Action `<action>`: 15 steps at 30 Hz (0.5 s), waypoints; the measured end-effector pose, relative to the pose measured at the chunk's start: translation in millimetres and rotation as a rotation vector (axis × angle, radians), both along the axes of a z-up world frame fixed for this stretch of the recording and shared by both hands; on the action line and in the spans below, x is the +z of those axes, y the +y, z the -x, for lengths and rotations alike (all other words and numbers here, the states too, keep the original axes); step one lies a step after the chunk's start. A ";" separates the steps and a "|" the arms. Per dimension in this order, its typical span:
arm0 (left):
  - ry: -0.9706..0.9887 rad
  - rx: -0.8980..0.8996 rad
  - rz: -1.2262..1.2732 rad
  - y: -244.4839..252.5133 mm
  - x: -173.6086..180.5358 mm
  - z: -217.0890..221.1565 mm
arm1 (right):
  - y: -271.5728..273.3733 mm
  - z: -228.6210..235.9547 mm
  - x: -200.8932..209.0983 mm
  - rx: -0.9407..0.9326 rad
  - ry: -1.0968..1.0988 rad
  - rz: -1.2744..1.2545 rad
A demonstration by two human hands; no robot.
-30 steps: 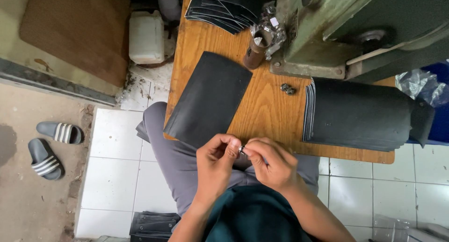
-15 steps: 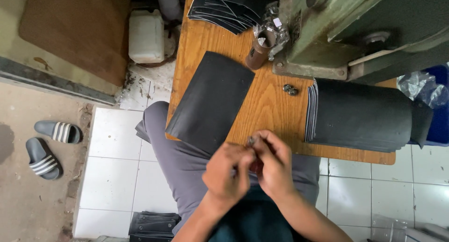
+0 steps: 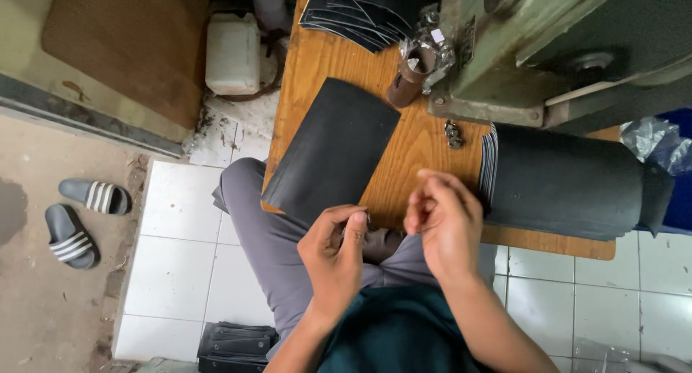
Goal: The person attaches metal snap fasteners to black and blue leather pieces at a workbench. They position small snap components on the leather, strike them with a wooden mallet to set them, and use a foot-operated press machine to crimp snaps onto other leather pieces, stacking finished pieces aside.
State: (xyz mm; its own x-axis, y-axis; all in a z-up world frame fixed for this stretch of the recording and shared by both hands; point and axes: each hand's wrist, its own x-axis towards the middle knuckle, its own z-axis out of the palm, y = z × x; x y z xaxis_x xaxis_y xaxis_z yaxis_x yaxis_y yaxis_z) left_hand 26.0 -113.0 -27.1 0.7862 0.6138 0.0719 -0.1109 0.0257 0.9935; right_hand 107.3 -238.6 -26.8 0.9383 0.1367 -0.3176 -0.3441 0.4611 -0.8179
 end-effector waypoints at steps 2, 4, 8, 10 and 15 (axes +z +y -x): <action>0.019 -0.017 0.048 0.9 -4.6 0.2 | 1.9 6.9 -9.9 0.149 -0.139 0.081; 0.036 -0.037 0.094 1.6 -6.5 0.0 | 4.1 13.7 -11.7 0.294 -0.281 0.160; -0.039 -0.066 0.027 3.7 1.3 0.0 | 8.8 23.2 -2.4 0.401 -0.429 0.384; -0.038 -0.043 -0.079 5.7 7.0 0.9 | 9.5 24.1 -1.1 0.412 -0.424 0.328; -0.151 -0.042 -0.341 14.1 13.2 6.0 | 6.0 24.5 -0.8 0.383 -0.651 0.451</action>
